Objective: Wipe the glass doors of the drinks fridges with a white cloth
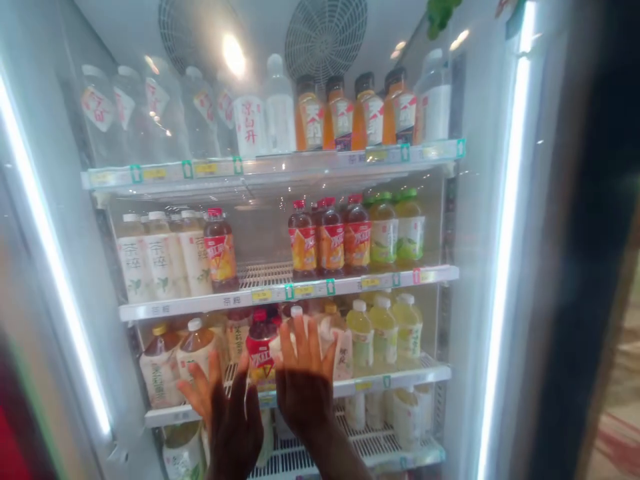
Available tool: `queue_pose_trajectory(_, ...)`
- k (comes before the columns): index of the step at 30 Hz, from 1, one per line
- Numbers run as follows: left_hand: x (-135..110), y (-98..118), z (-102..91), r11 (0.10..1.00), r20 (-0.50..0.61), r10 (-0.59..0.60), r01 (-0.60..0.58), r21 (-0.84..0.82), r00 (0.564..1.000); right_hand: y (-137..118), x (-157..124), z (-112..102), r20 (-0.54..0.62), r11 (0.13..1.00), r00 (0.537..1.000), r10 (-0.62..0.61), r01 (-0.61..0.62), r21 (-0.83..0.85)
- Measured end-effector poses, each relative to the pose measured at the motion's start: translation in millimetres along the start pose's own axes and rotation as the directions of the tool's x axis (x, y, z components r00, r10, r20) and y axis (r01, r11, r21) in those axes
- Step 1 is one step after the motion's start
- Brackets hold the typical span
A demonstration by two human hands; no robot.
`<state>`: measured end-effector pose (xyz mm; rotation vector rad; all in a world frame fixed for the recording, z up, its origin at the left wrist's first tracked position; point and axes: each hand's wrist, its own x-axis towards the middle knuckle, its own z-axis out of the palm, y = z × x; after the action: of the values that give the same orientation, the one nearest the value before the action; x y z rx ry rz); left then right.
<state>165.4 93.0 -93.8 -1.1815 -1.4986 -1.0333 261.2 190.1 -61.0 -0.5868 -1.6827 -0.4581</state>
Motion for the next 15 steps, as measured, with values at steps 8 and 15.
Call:
queue_pose_trajectory(8, 18.9, -85.4, -46.1, 0.998, -0.046, -0.004, 0.007, 0.068, 0.999, -96.9, 43.0, 23.1, -0.011, 0.999, 0.999, -0.039, 0.039, -0.016)
queue_pose_trajectory(15, 29.1, -124.2, -61.4, 0.998, -0.012, 0.025, -0.024, 0.055, 1.000, -135.5, 65.1, 31.7, 0.042, 0.996, 0.995, -0.088, 0.087, 0.024)
